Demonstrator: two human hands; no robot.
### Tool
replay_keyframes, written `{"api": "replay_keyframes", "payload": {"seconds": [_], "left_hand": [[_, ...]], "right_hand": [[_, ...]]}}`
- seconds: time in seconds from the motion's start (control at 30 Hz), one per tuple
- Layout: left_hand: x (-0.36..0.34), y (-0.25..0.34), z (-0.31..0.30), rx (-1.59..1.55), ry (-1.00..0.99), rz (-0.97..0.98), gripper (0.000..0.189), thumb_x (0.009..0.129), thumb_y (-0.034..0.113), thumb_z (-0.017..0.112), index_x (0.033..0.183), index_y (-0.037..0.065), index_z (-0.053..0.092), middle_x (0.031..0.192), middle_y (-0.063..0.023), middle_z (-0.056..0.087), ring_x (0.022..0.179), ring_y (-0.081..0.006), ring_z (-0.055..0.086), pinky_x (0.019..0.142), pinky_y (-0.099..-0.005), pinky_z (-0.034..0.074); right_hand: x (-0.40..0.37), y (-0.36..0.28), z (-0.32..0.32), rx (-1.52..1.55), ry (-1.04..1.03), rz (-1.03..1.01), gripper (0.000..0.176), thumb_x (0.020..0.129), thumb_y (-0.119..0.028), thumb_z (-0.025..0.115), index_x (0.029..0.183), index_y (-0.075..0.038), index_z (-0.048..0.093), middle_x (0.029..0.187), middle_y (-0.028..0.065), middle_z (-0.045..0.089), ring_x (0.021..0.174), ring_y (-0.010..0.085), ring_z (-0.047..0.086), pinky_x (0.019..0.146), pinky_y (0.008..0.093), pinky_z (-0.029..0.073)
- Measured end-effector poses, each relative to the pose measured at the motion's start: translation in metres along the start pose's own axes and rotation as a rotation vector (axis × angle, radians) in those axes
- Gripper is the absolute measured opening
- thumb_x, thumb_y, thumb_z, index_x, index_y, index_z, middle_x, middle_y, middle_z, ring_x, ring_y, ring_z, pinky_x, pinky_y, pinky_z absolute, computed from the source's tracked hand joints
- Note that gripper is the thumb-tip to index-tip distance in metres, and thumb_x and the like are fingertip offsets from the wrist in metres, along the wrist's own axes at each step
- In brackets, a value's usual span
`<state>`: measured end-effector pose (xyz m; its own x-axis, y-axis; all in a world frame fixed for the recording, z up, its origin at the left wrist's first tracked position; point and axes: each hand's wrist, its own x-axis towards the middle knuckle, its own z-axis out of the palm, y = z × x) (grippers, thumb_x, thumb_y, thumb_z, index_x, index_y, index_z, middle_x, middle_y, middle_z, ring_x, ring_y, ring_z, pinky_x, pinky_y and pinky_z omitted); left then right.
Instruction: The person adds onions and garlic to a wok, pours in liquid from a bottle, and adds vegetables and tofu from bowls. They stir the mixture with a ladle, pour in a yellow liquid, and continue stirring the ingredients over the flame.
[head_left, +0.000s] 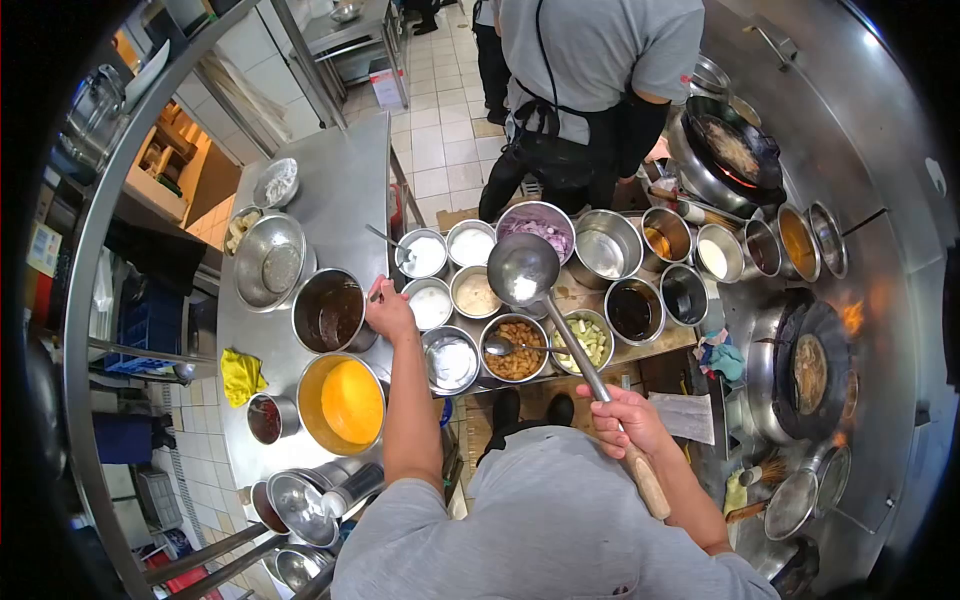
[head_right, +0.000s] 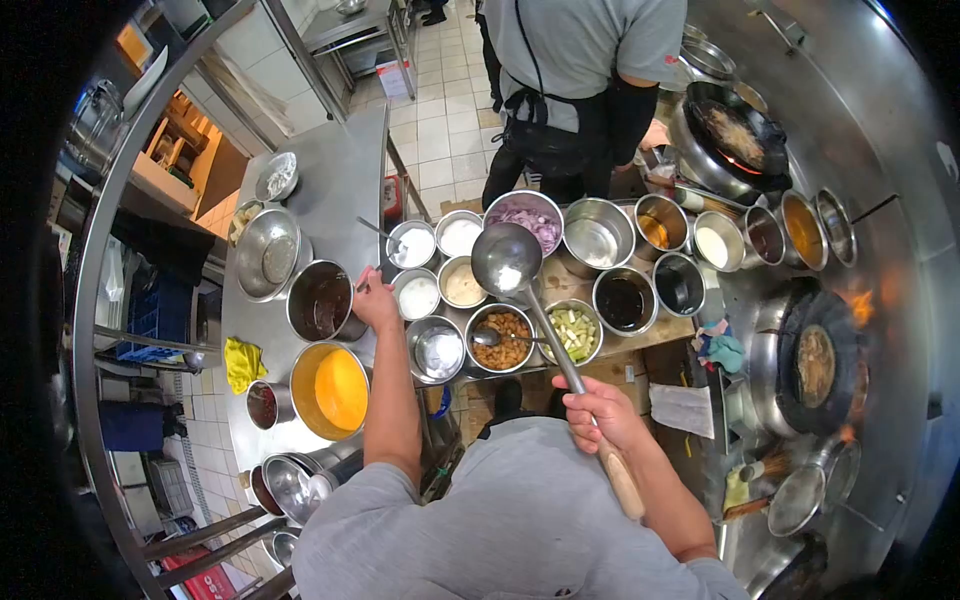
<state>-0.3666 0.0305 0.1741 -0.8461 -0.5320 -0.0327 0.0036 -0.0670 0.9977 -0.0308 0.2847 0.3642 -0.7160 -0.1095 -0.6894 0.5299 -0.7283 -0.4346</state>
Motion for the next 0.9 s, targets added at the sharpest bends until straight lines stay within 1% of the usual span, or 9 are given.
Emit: {"api": "replay_keyframes", "payload": {"seconds": [0.13, 0.23, 0.43, 0.6, 0.67, 0.7, 0.73, 0.8, 0.9], "left_hand": [[-0.001, 0.004, -0.007, -0.053, -0.018, -0.059, 0.027, 0.094, 0.01, 0.064, 0.115, -0.008, 0.066, 0.098, -0.0173, 0.073, 0.058, -0.0133, 0.06, 0.051, -0.0249, 0.05], [-0.029, 0.042, -0.011, -0.174, -0.09, -0.163, 0.027, 0.097, 0.011, 0.063, 0.116, -0.008, 0.066, 0.098, -0.017, 0.073, 0.057, -0.0097, 0.058, 0.05, -0.0226, 0.046], [-0.082, 0.081, -0.018, -0.164, -0.346, -0.06, 0.027, 0.099, 0.013, 0.064, 0.119, -0.005, 0.067, 0.096, -0.0131, 0.073, 0.056, -0.0065, 0.055, 0.048, -0.02, 0.039], [-0.058, 0.048, -0.043, -0.104, -0.135, -0.128, 0.028, 0.097, 0.017, 0.067, 0.12, 0.0, 0.069, 0.088, -0.0061, 0.07, 0.057, -0.0098, 0.055, 0.05, -0.0238, 0.044], [-0.043, 0.007, -0.063, -0.011, -0.106, -0.202, 0.029, 0.098, 0.021, 0.066, 0.118, 0.0, 0.07, 0.09, -0.0073, 0.069, 0.062, -0.0159, 0.06, 0.052, -0.0273, 0.048], [-0.028, -0.034, -0.076, 0.104, -0.154, -0.088, 0.033, 0.098, 0.025, 0.065, 0.117, -0.002, 0.07, 0.09, -0.0086, 0.069, 0.065, -0.0185, 0.063, 0.055, -0.0295, 0.052], [-0.027, -0.045, -0.079, 0.099, -0.171, -0.117, 0.034, 0.099, 0.027, 0.064, 0.114, -0.003, 0.07, 0.091, -0.0098, 0.07, 0.067, -0.0194, 0.065, 0.058, -0.0306, 0.054], [-0.03, -0.042, -0.075, 0.207, -0.211, -0.271, 0.029, 0.095, 0.022, 0.064, 0.112, 0.0, 0.068, 0.09, -0.0075, 0.069, 0.071, -0.0161, 0.066, 0.055, -0.0258, 0.048], [-0.051, -0.035, -0.069, 0.198, -0.242, -0.187, 0.027, 0.095, 0.023, 0.064, 0.111, 0.001, 0.065, 0.083, -0.0041, 0.064, 0.07, -0.0119, 0.058, 0.055, -0.0243, 0.043]], "right_hand": [[0.0, -0.001, 0.003, -0.004, 0.004, 0.01, 0.038, 0.096, -0.005, 0.056, 0.134, -0.003, 0.052, 0.061, -0.0034, 0.043, 0.04, 0.0067, 0.038, 0.036, 0.027, 0.034], [0.001, -0.001, 0.006, 0.001, 0.018, 0.011, 0.037, 0.097, -0.004, 0.055, 0.134, -0.002, 0.053, 0.061, -0.0036, 0.043, 0.039, 0.0064, 0.038, 0.035, 0.0265, 0.034], [0.018, -0.003, 0.011, -0.012, -0.015, 0.036, 0.036, 0.098, -0.005, 0.055, 0.134, -0.004, 0.053, 0.062, -0.0047, 0.042, 0.04, 0.0056, 0.037, 0.036, 0.0258, 0.034], [0.018, -0.005, 0.012, 0.044, -0.073, 0.026, 0.032, 0.1, -0.009, 0.056, 0.132, -0.009, 0.053, 0.063, -0.0065, 0.04, 0.042, 0.0047, 0.036, 0.037, 0.025, 0.031], [0.006, -0.004, 0.005, 0.111, -0.09, 0.023, 0.033, 0.1, -0.011, 0.056, 0.133, -0.012, 0.054, 0.063, -0.0068, 0.039, 0.043, 0.004, 0.035, 0.037, 0.0246, 0.03], [0.001, 0.001, -0.004, 0.145, -0.12, -0.01, 0.034, 0.101, -0.011, 0.056, 0.134, -0.015, 0.054, 0.064, -0.0069, 0.038, 0.043, 0.0035, 0.036, 0.037, 0.0245, 0.03], [-0.009, 0.003, -0.01, 0.185, -0.135, -0.062, 0.033, 0.101, -0.012, 0.056, 0.134, -0.014, 0.054, 0.064, -0.0067, 0.039, 0.043, 0.0035, 0.036, 0.036, 0.0249, 0.03], [-0.039, 0.005, -0.02, 0.25, -0.053, -0.179, 0.033, 0.101, -0.011, 0.054, 0.135, -0.011, 0.054, 0.065, -0.0064, 0.04, 0.043, 0.0027, 0.036, 0.036, 0.0244, 0.031], [-0.086, 0.012, -0.043, 0.348, 0.073, -0.382, 0.036, 0.101, -0.009, 0.054, 0.137, -0.009, 0.052, 0.065, -0.006, 0.041, 0.043, 0.0023, 0.037, 0.035, 0.0239, 0.031]]}}
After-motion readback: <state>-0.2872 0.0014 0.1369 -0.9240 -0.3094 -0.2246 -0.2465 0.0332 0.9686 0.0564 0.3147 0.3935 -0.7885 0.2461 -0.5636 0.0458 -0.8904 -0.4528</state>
